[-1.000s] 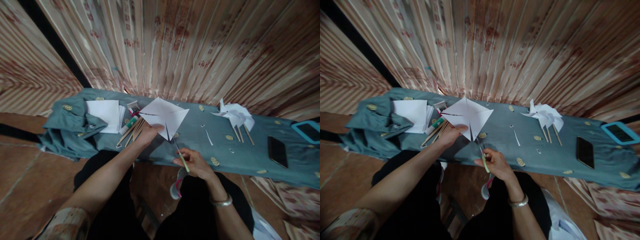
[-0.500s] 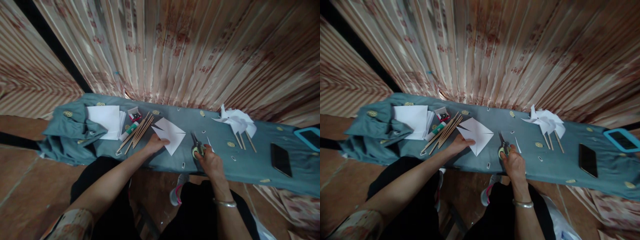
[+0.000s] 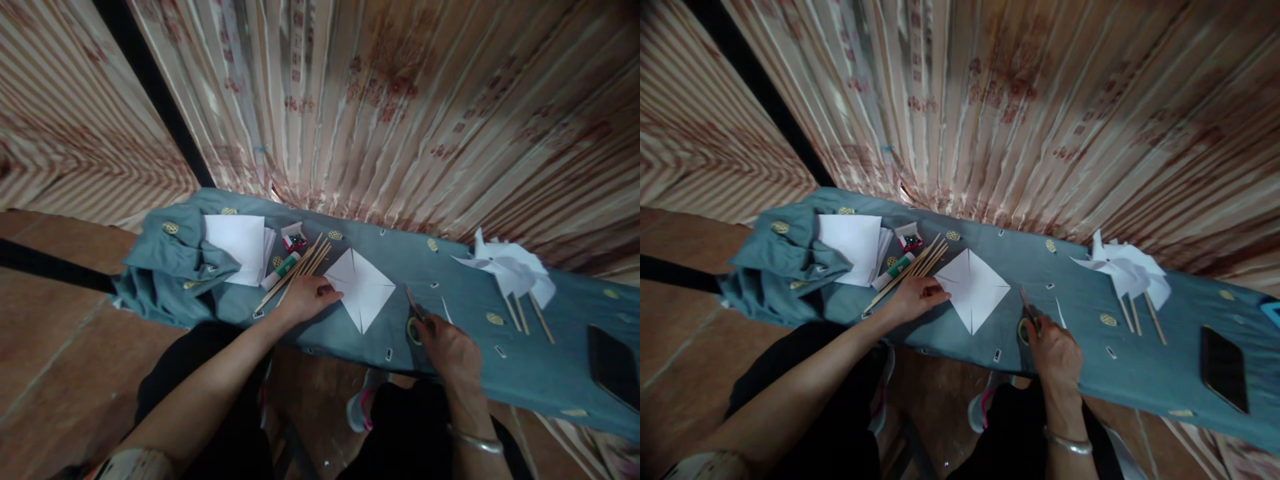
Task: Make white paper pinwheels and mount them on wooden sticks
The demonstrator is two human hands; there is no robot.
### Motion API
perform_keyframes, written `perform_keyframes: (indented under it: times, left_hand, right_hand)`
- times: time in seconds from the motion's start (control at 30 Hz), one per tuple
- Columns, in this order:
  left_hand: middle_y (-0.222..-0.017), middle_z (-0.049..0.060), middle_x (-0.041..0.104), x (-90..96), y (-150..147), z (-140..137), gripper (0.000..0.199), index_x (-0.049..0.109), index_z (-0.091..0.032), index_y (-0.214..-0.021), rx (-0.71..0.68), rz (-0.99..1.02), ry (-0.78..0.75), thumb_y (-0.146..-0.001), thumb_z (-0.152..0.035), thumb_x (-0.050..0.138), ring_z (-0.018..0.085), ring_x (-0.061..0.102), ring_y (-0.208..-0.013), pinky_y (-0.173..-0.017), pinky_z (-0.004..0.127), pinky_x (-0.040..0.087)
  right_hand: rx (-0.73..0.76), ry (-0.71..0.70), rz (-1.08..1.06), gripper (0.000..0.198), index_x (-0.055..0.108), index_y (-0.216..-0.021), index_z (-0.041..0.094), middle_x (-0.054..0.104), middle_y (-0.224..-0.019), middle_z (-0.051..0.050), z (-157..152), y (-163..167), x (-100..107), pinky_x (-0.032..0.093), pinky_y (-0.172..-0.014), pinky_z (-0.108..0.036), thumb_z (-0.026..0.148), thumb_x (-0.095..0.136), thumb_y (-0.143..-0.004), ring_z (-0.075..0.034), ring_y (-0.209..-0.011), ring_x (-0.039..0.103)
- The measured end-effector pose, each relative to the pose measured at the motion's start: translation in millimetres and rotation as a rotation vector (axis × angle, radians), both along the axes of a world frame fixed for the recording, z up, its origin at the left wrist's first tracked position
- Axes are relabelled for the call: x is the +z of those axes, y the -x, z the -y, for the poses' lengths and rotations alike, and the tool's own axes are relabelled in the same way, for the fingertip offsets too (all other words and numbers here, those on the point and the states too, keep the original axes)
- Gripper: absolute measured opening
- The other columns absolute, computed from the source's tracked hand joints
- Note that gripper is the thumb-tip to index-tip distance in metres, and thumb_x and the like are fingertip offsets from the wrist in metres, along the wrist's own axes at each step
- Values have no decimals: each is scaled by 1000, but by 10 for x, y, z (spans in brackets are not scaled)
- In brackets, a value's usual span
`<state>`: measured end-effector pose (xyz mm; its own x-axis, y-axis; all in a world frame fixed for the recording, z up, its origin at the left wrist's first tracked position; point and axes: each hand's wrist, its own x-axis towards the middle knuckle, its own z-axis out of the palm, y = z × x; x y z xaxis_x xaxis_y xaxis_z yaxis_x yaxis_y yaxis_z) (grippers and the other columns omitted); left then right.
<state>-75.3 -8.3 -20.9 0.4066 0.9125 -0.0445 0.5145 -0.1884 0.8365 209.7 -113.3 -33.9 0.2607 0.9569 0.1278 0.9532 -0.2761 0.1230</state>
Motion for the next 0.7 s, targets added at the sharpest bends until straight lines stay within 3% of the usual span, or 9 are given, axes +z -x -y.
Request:
perform_keyframes:
  times: [0.2, 0.3, 0.37, 0.47, 0.7]
  left_hand:
    - [-58, 0, 61, 9, 212, -55, 28, 66, -19, -64, -1, -10, -29, -87, -32, 57, 16, 56, -61, -61, 25, 38]
    - [-81, 3, 70, -14, 357, -116, 14, 71, -19, -84, 42, -24, -121, -84, -23, 58, 18, 63, -74, -70, 27, 45]
    - [-95, 6, 70, -21, 496, -158, 20, 71, -19, -97, 116, -58, -198, -85, -21, 55, 19, 64, -81, -76, 29, 48]
    - [-108, 9, 67, -25, 720, -188, 26, 69, -19, -107, 200, -204, -340, -87, -27, 56, 24, 61, -103, -91, 34, 48]
    - [-106, 13, 68, -54, 905, -116, 34, 65, -16, -113, 151, -581, -341, -89, -37, 54, 29, 61, -101, -88, 38, 49]
  right_hand:
    - [30, -170, -7, 50, 72, -95, 12, 73, -75, -18, -112, 90, 22, 38, -55, -33, 44, 33, -99, -25, -63, 65]
    - [69, -207, -74, 53, 72, -96, 11, 74, -78, -18, -196, 191, 6, 41, -58, -31, 43, 30, -99, -24, -68, 67]
    - [90, -215, -126, 54, 73, -97, 11, 74, -80, -17, -243, 262, -11, 43, -61, -31, 44, 30, -99, -24, -71, 68]
    - [110, -206, -194, 53, 73, -96, 12, 75, -84, -17, -290, 352, -28, 45, -64, -31, 45, 31, -97, -24, -73, 68]
    - [127, -176, -195, 50, 72, -100, 12, 75, -88, -16, -350, 491, 17, 46, -67, -30, 43, 32, -97, -22, -74, 68]
